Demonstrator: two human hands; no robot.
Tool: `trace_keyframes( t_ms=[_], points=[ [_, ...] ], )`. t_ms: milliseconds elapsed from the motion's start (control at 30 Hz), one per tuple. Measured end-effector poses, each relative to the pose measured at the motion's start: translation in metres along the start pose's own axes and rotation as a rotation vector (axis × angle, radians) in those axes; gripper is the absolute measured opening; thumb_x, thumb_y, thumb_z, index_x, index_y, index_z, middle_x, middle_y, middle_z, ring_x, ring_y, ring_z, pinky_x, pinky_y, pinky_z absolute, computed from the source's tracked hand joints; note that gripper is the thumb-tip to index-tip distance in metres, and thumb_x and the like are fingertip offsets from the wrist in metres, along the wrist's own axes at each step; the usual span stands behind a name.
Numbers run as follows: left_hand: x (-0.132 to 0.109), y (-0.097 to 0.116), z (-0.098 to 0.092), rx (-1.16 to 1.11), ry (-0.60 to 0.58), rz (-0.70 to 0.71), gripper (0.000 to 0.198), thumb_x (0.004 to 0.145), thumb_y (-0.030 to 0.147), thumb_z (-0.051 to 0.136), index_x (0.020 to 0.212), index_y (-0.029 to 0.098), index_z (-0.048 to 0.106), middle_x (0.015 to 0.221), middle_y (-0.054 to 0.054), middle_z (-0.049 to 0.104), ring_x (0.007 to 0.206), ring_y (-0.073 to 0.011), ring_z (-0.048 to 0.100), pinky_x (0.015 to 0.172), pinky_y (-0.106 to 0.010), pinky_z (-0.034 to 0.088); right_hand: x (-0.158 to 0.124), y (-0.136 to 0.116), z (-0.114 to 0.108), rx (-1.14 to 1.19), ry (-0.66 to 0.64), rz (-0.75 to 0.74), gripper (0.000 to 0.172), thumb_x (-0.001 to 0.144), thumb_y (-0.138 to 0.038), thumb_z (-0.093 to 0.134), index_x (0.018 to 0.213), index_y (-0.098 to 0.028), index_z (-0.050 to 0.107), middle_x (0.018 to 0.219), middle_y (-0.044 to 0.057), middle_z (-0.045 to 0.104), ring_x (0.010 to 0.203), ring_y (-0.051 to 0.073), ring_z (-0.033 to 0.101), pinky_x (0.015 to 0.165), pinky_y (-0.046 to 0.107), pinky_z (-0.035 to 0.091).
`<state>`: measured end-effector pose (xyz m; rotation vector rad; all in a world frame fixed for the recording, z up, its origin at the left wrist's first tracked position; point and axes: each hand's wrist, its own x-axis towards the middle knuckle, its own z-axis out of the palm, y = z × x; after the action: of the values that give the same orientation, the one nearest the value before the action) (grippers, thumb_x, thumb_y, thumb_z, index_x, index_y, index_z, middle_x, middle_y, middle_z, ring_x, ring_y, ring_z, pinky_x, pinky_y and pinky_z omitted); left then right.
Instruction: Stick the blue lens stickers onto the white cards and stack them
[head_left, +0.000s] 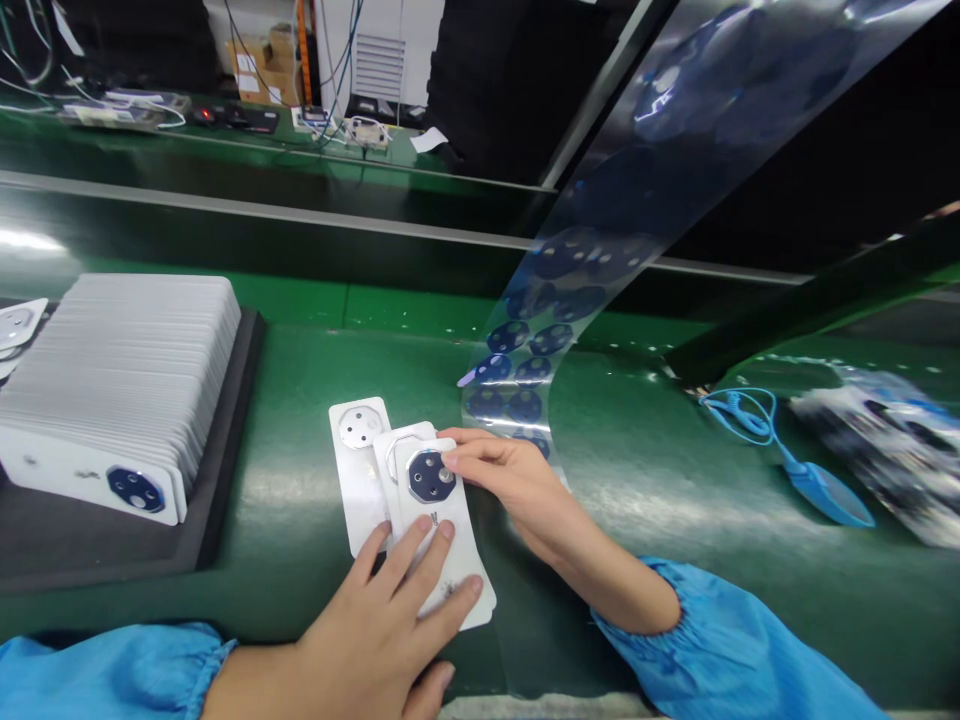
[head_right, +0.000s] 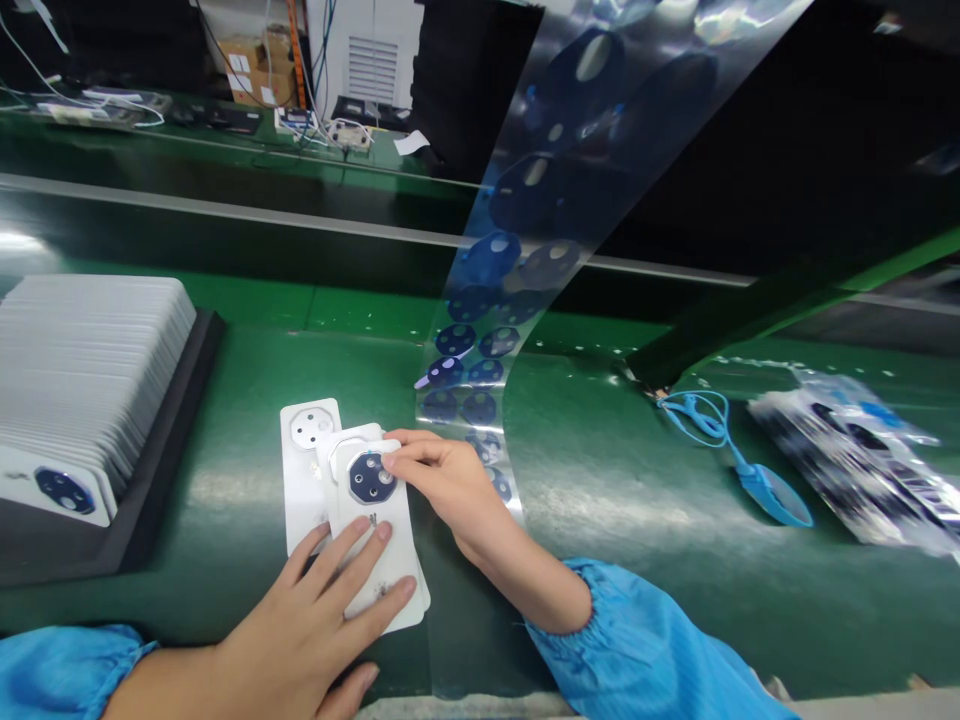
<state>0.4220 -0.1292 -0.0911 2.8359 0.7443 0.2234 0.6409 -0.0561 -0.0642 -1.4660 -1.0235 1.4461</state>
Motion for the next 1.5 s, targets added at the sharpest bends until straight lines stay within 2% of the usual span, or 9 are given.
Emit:
trace_keyframes(
  t_ms=[467,700,967,1167,1333,1500],
  points=[
    [-0.0002,-0.0005,0.0010,-0.026,-0.020,-0.002,0.061,0.104,0.052,0.046,0.159,0.028,0.035,0.165,-0.013,0.029,0.152,-0.0376,0.020,0.116,-0.058,0.021,0.0001,0.0001,-0.0013,0.019,-0.019,0.023,0.025,0.067,-0.046,0.090,0.070,-0.024,0.081,0.122,0.009,0.069,0.121,0.030,0.060,0.111,0.045,0.039],
    [0.0010,0.0007,-0.0001,-0.029,-0.010,-0.006,0.062,0.102,0.052,0.050,0.158,0.029,0.038,0.164,-0.014,0.030,0.149,-0.0387,0.027,0.116,-0.057,0.023,0.0001,0.0001,-0.0005,0.011,-0.013,0.009,0.024,0.068,-0.046,0.089,0.069,-0.024,0.081,0.122,0.009,0.070,0.121,0.030,0.060,0.113,0.046,0.038],
    [0.0027,-0.0008,-0.0003,-0.009,-0.015,0.000,0.060,0.104,0.052,0.044,0.158,0.028,0.037,0.164,-0.015,0.029,0.151,-0.0377,0.022,0.115,-0.058,0.022,-0.0004,-0.0020,-0.0001,0.005,-0.007,0.014,0.027,0.066,-0.049,0.091,0.068,-0.024,0.080,0.122,0.009,0.070,0.121,0.031,0.060,0.113,0.047,0.037],
    [0.0020,0.0001,-0.0008,-0.012,-0.010,-0.002,0.061,0.103,0.053,0.047,0.158,0.028,0.038,0.165,-0.015,0.029,0.149,-0.0386,0.025,0.115,-0.057,0.023,-0.0005,-0.0024,0.0003,0.000,-0.010,0.008,0.025,0.068,-0.048,0.089,0.066,-0.024,0.080,0.121,0.008,0.070,0.121,0.031,0.060,0.112,0.046,0.038],
    [0.0019,-0.0002,-0.0002,0.000,-0.001,-0.005,0.061,0.102,0.053,0.048,0.158,0.028,0.038,0.164,-0.015,0.030,0.151,-0.0379,0.022,0.115,-0.058,0.020,0.0003,-0.0007,0.0018,-0.019,0.001,0.001,0.025,0.068,-0.047,0.088,0.067,-0.024,0.080,0.121,0.008,0.070,0.121,0.031,0.059,0.112,0.046,0.037],
    [0.0030,-0.0008,-0.0007,0.014,0.006,0.006,0.066,0.094,0.039,0.057,0.157,0.027,0.038,0.164,-0.015,0.031,0.151,-0.0381,0.021,0.114,-0.058,0.018,0.0012,0.0011,0.0018,-0.038,0.007,-0.005,0.024,0.069,-0.047,0.086,0.068,-0.024,0.080,0.120,0.008,0.071,0.119,0.031,0.061,0.110,0.046,0.039]
  ],
)
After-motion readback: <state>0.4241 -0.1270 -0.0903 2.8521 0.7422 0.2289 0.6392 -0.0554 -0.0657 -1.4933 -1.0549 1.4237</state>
